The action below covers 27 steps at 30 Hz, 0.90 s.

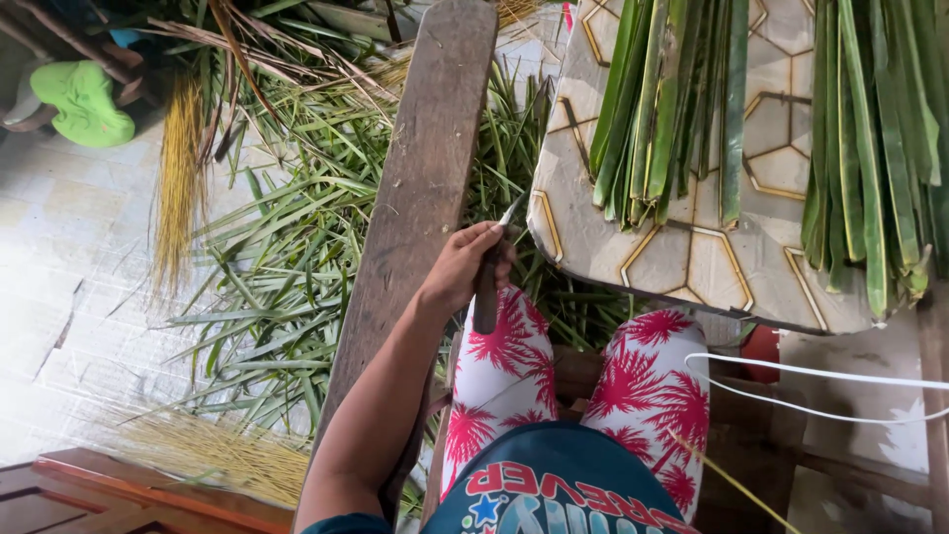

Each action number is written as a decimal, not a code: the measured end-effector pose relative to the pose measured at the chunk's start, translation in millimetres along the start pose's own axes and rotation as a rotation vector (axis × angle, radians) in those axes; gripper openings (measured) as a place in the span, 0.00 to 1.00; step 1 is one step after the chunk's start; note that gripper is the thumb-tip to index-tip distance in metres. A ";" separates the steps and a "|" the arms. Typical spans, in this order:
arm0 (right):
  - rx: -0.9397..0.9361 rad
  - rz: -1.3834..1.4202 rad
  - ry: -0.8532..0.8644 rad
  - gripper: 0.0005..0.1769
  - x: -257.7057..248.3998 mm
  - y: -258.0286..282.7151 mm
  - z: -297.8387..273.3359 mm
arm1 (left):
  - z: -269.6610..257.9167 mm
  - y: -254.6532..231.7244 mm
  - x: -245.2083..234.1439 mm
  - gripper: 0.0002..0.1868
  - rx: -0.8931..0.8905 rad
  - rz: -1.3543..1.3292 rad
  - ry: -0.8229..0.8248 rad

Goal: Stripping the green foliage from palm leaf midribs using a small knife

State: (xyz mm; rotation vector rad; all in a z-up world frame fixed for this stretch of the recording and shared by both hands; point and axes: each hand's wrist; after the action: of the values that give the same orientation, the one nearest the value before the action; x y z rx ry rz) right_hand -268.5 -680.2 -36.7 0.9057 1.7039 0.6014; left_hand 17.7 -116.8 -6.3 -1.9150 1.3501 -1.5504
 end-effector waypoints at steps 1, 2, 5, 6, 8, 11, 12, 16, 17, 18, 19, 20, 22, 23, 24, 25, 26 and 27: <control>0.048 0.024 0.003 0.15 33.9 41.5 1.2 | -2.4 -3.8 -0.3 0.08 -0.058 -0.065 0.039; 0.094 0.047 0.007 0.15 48.3 66.9 10.8 | -4.0 -7.3 -2.5 0.08 -0.060 -0.061 0.038; 0.193 0.097 0.011 0.15 106.2 155.7 27.5 | -6.7 -13.8 -6.9 0.08 -0.183 -0.184 0.246; 0.115 0.369 0.049 0.11 126.2 190.8 39.6 | -6.9 -13.3 -7.3 0.14 -0.163 -0.202 0.300; 0.031 0.651 0.079 0.13 157.2 235.9 65.3 | -6.9 -11.4 -8.0 0.22 -0.145 -0.215 0.355; 0.017 0.777 0.172 0.15 194.5 262.1 104.1 | 0.5 -1.1 -13.2 0.31 -0.155 -0.226 0.382; -0.061 0.856 0.144 0.14 209.0 268.0 116.6 | 7.9 6.4 -17.6 0.21 -0.105 -0.217 0.353; -0.158 0.985 0.165 0.12 244.6 309.2 148.8 | 8.5 1.1 -13.2 0.12 -0.005 -0.228 0.261; -0.159 0.985 0.166 0.12 248.5 308.1 153.7 | 8.9 -1.5 -15.8 0.12 -0.004 -0.228 0.259; -0.161 1.013 0.201 0.10 252.5 307.3 158.3 | 8.7 -4.1 -18.6 0.09 0.022 -0.242 0.195; -0.162 1.041 0.235 0.08 256.7 306.5 162.8 | 8.5 -6.8 -21.5 0.06 0.047 -0.256 0.131; -0.163 1.039 0.239 0.08 256.9 297.6 164.3 | 14.0 -5.3 -29.2 0.06 0.050 -0.258 0.129; -0.164 1.013 0.371 0.08 256.7 279.5 166.3 | 24.3 -1.2 -44.3 0.04 0.100 -0.245 0.023; -0.162 1.010 0.374 0.08 258.3 262.1 164.9 | 19.5 -9.4 -39.2 0.04 0.101 -0.249 0.021; -0.132 1.023 0.432 0.07 259.6 244.9 164.1 | 15.4 -18.3 -33.8 0.06 0.134 -0.278 0.010; -0.102 1.036 0.491 0.07 260.4 227.5 163.1 | 11.2 -27.0 -28.2 0.08 0.167 -0.306 -0.001; -0.104 1.034 0.491 0.07 256.0 224.8 160.7 | 12.0 -27.8 -27.5 0.08 0.170 -0.307 0.000; -0.087 0.998 0.503 0.08 251.6 221.8 158.1 | 12.6 -28.2 -26.7 0.08 0.165 -0.299 -0.001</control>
State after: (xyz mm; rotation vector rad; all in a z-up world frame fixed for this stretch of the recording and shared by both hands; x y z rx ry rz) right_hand -94.4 -353.6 -58.9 1.6350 1.5335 1.6570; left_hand 42.9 -84.7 -5.2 -2.0822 0.9324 -1.7343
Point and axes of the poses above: each hand's wrist, its own z-axis towards the middle knuckle, its own x-axis out of the palm, y = z × x, and after that the axes turned 10 degrees about -x, right-handed
